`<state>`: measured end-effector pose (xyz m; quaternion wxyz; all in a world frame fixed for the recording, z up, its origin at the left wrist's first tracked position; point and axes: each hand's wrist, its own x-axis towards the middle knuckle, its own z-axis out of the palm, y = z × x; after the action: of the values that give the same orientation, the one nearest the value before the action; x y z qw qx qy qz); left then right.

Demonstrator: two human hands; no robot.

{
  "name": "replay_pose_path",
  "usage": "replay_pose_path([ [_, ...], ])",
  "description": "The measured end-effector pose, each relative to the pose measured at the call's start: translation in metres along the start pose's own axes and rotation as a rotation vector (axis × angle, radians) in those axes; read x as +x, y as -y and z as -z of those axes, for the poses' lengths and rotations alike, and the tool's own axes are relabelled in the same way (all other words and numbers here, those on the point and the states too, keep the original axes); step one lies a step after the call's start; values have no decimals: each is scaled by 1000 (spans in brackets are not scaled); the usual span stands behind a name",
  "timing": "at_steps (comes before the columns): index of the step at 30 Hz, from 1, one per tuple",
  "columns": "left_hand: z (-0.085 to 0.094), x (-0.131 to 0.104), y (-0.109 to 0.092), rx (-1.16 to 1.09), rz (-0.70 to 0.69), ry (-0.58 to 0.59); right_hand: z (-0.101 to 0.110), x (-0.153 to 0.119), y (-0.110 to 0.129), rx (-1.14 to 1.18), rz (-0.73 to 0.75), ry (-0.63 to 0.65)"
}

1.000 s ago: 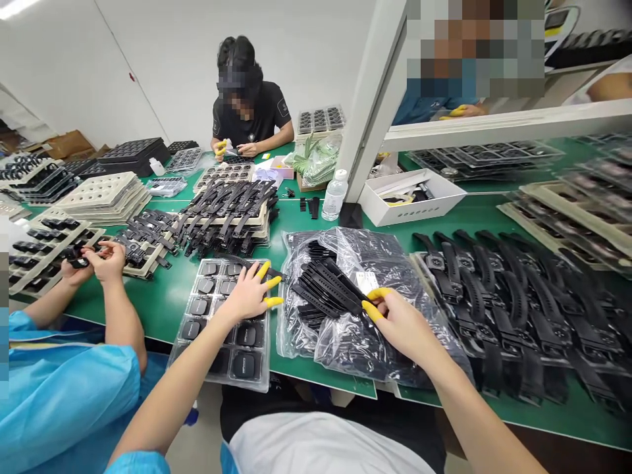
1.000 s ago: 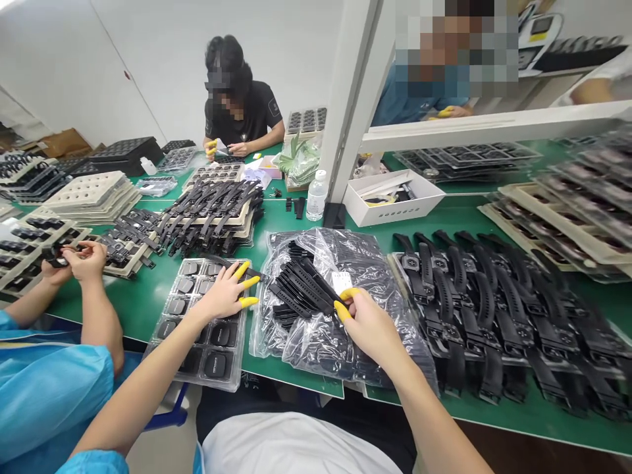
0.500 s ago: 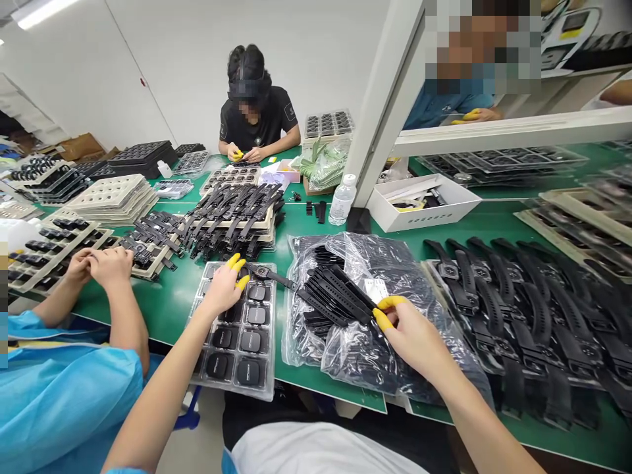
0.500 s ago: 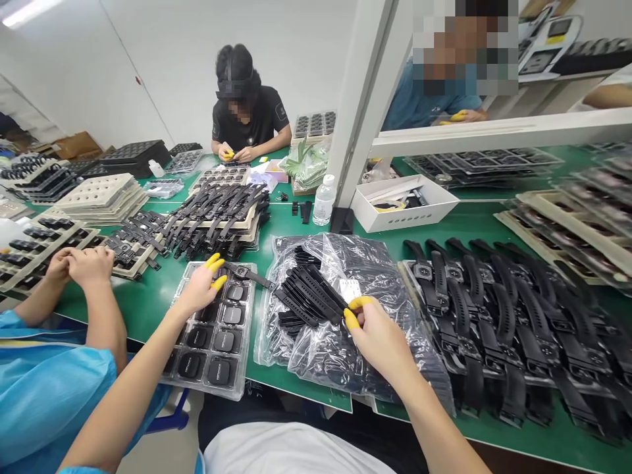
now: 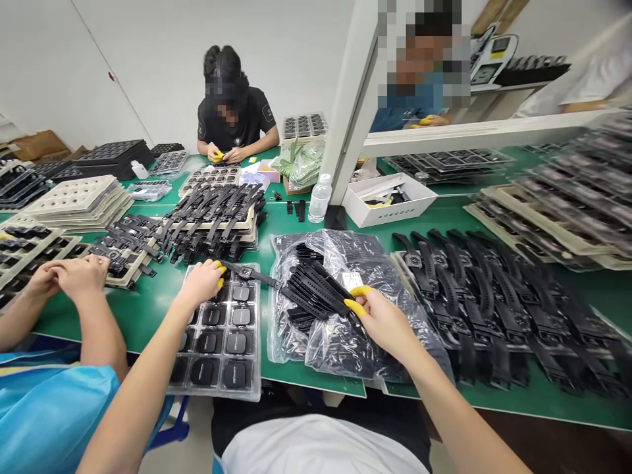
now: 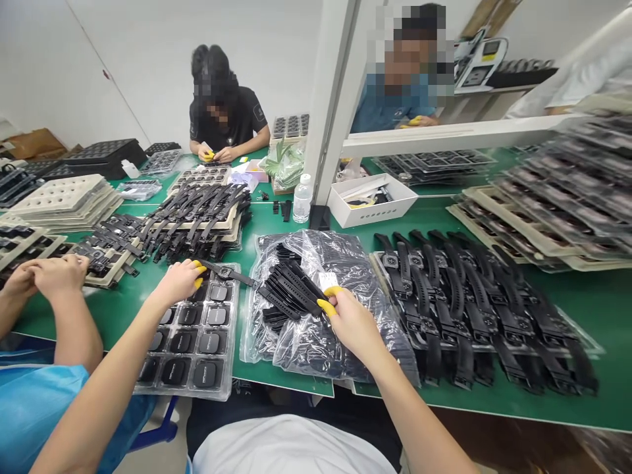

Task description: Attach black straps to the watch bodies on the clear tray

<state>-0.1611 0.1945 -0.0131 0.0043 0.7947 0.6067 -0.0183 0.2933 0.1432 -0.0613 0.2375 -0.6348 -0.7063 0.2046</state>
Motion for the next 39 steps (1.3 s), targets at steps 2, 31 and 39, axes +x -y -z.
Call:
replay_pose_path([
  [2, -2, 0, -3, -1, 9, -17, 0, 0, -2, 47, 18, -5],
  [31, -5, -3, -140, -1400, -46, -167, -20, 8, 122, 1183, 110, 213],
  [39, -9, -4, -130, -879, -414, -319, -68, 13, 124, 1372, 56, 612],
])
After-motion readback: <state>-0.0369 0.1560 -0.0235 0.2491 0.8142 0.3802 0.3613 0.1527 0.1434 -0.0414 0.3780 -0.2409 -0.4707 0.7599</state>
